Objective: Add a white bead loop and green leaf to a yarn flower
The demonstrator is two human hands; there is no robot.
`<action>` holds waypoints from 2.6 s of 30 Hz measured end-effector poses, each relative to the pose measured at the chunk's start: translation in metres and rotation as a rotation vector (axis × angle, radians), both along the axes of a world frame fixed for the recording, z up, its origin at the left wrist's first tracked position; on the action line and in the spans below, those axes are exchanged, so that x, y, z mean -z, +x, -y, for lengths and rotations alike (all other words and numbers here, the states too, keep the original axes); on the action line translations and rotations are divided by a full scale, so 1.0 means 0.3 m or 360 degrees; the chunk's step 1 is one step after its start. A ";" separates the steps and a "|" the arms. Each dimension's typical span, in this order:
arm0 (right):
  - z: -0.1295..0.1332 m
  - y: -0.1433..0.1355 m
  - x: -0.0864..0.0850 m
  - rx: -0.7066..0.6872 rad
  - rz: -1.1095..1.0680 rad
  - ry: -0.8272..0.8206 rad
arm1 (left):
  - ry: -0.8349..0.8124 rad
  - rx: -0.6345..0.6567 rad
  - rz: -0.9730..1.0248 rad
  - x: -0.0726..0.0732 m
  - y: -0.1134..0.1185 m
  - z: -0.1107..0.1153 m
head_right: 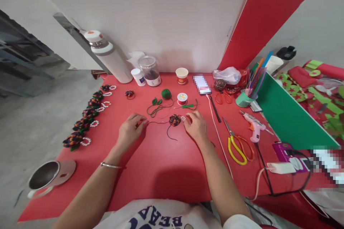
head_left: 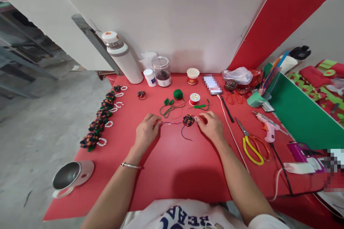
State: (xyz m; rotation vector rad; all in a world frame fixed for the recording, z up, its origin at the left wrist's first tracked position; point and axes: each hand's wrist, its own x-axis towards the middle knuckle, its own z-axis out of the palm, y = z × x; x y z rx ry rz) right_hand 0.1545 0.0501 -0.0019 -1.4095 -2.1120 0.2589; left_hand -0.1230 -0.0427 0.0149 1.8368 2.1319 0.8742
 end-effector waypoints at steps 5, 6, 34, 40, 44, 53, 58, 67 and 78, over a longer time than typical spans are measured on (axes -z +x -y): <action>-0.005 0.010 -0.002 -0.0032 0.0114 -0.0041 | -0.0279 0.0134 -0.0135 -0.017 -0.009 0.007; -0.005 0.012 -0.004 -0.0034 0.0121 -0.0048 | -0.0302 0.0161 -0.0145 -0.014 -0.008 0.006; 0.002 0.046 -0.092 -0.0315 0.0277 -0.0589 | -0.0256 0.0353 0.0055 0.022 -0.039 -0.006; 0.013 0.111 -0.118 -0.0913 0.0177 -0.1066 | -0.0417 0.0298 0.0941 -0.002 -0.026 -0.008; 0.024 0.101 -0.116 -0.0914 0.0182 -0.1136 | -0.0551 0.0161 0.1564 0.018 -0.007 -0.007; 0.108 -0.018 -0.149 -0.0845 0.0264 -0.0764 | -0.0451 0.0028 0.1708 0.019 -0.010 -0.018; 0.125 -0.039 -0.124 -0.0861 0.0436 -0.0575 | -0.0448 0.0017 0.1845 0.014 -0.006 -0.002; 0.092 -0.019 -0.147 -0.0578 0.0205 -0.0493 | -0.0592 0.0029 0.1528 0.003 -0.031 -0.005; 0.088 -0.066 -0.059 -0.0454 0.0114 -0.0089 | -0.0569 0.0104 0.1980 0.004 -0.015 0.010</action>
